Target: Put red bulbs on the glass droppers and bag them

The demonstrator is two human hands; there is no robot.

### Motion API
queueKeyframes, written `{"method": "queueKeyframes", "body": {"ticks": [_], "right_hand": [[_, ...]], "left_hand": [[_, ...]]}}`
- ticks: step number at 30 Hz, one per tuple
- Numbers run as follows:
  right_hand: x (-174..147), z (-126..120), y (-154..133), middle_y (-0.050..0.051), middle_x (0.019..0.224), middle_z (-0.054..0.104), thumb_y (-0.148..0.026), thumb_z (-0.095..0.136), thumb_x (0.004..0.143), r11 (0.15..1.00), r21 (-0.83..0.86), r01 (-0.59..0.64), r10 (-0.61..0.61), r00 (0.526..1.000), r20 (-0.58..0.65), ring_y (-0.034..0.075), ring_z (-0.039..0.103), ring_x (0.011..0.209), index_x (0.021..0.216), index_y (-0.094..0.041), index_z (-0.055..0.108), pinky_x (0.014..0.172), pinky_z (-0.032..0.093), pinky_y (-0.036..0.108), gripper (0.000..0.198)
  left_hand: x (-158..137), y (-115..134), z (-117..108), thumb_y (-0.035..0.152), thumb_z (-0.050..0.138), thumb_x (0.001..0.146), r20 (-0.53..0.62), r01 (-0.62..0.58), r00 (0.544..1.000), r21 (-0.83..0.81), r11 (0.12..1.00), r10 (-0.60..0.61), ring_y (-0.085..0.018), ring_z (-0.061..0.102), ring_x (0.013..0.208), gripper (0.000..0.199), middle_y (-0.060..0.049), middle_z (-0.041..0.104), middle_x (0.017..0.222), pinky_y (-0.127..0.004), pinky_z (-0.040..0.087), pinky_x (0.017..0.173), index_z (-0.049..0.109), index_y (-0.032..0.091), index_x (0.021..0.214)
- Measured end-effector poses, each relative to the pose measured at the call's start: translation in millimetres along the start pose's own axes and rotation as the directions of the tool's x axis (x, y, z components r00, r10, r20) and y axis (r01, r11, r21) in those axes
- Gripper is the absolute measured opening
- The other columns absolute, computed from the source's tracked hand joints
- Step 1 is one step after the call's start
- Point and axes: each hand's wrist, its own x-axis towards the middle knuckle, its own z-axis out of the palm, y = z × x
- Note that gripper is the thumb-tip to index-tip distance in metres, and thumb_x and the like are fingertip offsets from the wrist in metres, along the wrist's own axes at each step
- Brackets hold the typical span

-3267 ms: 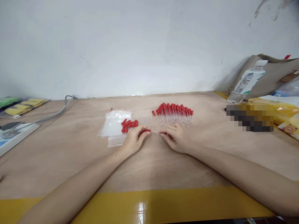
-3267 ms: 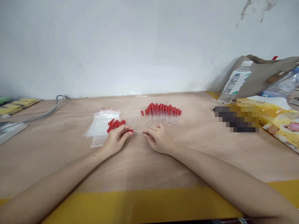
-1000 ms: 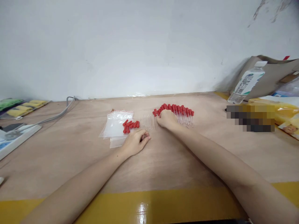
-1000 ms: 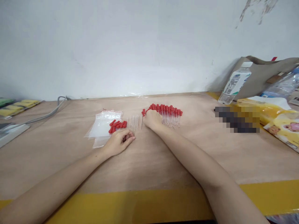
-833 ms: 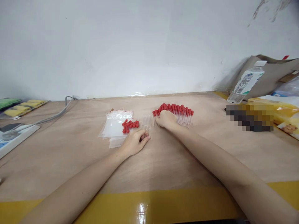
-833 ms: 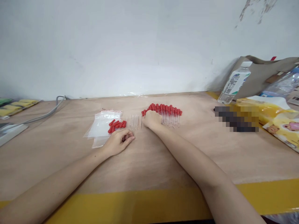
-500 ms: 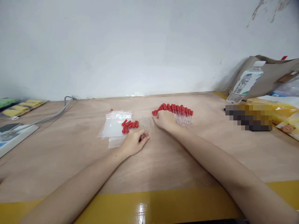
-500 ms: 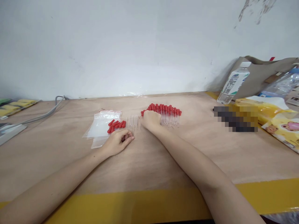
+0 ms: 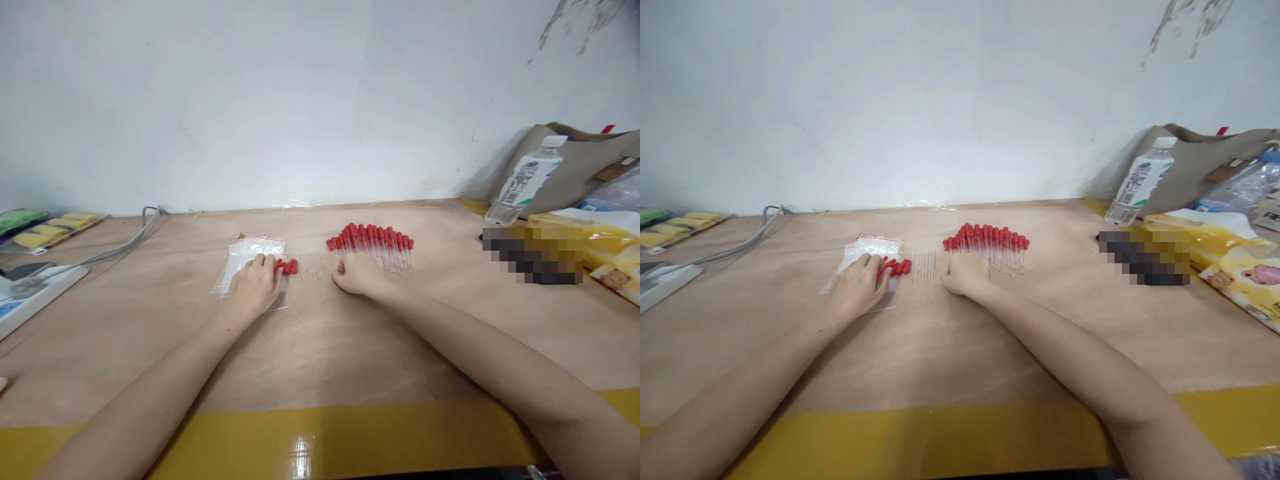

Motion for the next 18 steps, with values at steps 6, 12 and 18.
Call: {"method": "queueKeyframes", "body": {"ticks": [6, 12, 18], "right_hand": [[-27, 3, 25, 0.002, 0.08, 0.065, -0.035, 0.053, 0.076, 0.993, 0.106, 0.05, -0.04, 0.995, -0.087, 0.018, 0.057, 0.072, 0.079, -0.022, 0.061, 0.056, 0.032, 0.027, 0.015], [-31, 20, 34, 0.001, 0.081, 0.063, -0.041, 0.052, 0.079, 0.985, 0.16, 0.059, -0.031, 0.984, -0.175, 0.016, 0.054, 0.072, 0.078, -0.022, 0.058, 0.054, 0.027, 0.026, 0.02], [-34, 22, 33, 0.007, 0.082, 0.061, -0.028, 0.045, 0.085, 0.989, 0.007, 0.151, -0.143, 0.947, -0.287, 0.02, 0.052, 0.079, 0.073, -0.017, 0.055, 0.062, 0.032, 0.03, 0.019]], "left_hand": [[3, -10, 3, 0.026, 0.031, 0.087, 0.242, 0.12, 0.962, 0.03, 0.992, -0.124, -0.028, 0.061, 0.077, 0.023, -0.013, 0.061, 0.09, -0.034, 0.041, 0.06, 0.05, 0.014, 0.092], [5, -9, 2, 0.021, 0.03, 0.087, 0.355, 0.178, 0.92, -0.004, 0.984, -0.165, -0.028, 0.061, 0.08, 0.022, -0.014, 0.061, 0.091, -0.033, 0.042, 0.063, 0.048, 0.013, 0.097], [-3, 2, -16, 0.001, 0.028, 0.081, 0.196, 0.129, 0.971, 0.066, 0.989, -0.139, -0.03, 0.055, 0.083, 0.029, -0.018, 0.053, 0.091, -0.036, 0.042, 0.063, 0.049, 0.006, 0.099]]}}
